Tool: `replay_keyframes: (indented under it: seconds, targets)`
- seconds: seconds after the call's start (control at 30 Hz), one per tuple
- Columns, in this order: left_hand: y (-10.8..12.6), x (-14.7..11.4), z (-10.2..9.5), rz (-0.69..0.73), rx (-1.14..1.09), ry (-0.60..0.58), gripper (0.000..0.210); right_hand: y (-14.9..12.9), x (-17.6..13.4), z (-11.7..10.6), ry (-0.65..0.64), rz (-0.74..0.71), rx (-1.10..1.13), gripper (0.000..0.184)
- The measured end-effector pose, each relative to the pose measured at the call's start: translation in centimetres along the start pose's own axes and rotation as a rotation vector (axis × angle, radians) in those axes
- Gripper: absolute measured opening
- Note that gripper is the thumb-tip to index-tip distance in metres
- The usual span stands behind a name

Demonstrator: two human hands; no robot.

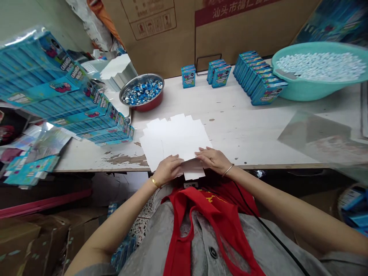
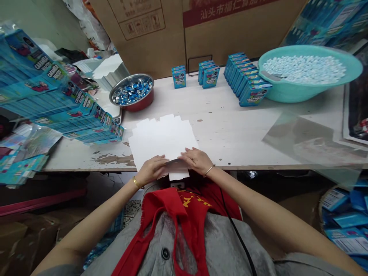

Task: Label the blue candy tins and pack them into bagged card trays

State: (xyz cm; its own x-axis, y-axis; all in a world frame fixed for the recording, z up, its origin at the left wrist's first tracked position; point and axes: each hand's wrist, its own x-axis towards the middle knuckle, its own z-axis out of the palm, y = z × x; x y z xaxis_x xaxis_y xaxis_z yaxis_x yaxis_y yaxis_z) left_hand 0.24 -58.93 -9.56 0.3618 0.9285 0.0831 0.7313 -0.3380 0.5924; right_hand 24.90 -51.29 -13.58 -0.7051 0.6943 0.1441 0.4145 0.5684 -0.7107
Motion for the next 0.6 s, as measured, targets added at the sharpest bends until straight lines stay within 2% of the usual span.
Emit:
replay_keyframes:
  seconds: [0.07,0.17,0.2,0.27,0.33,0.4,0.47,0.53,0.6]
  targets:
    - [0.2,0.7,-0.1,-0.064,-0.108,0.073,0.031,-0.3,-0.2,-1.0,0.035,-0.033,0.031,0.040]
    - [0.8,1.9,-0.9,-0.134,-0.279,0.177,0.033,-1.1,-1.9,-3.2,0.109,-0.120,0.026,0.063]
    - [1.0,2.3,-1.1,-0.136,-0.321,0.181,0.033,-1.3,-2.7,-3.8,0.130,-0.132,0.028,0.061]
    - [1.3,3.0,-1.4,-0.097,-0.369,0.125,0.034,-1.3,-4.2,-4.5,0.163,-0.111,0.066,0.042]
    - [1.5,3.4,-1.3,-0.005,-0.334,0.006,0.033,-0.9,-5.4,-4.1,0.213,-0.023,0.141,0.030]
    - [1.5,3.3,-1.0,0.115,-0.181,-0.119,0.032,-0.2,-6.0,-3.0,0.300,0.116,0.228,0.026]
    - [1.1,2.8,-0.9,0.216,0.027,-0.209,0.049,0.3,-6.2,-1.9,0.391,0.243,0.311,0.025]
    - [0.4,2.1,-0.7,0.271,0.163,-0.235,0.057,0.3,-6.0,-1.2,0.441,0.307,0.370,0.025]
    - [-0.5,1.5,-0.4,0.282,0.162,-0.176,0.043,0.1,-5.6,-0.9,0.446,0.321,0.398,0.026]
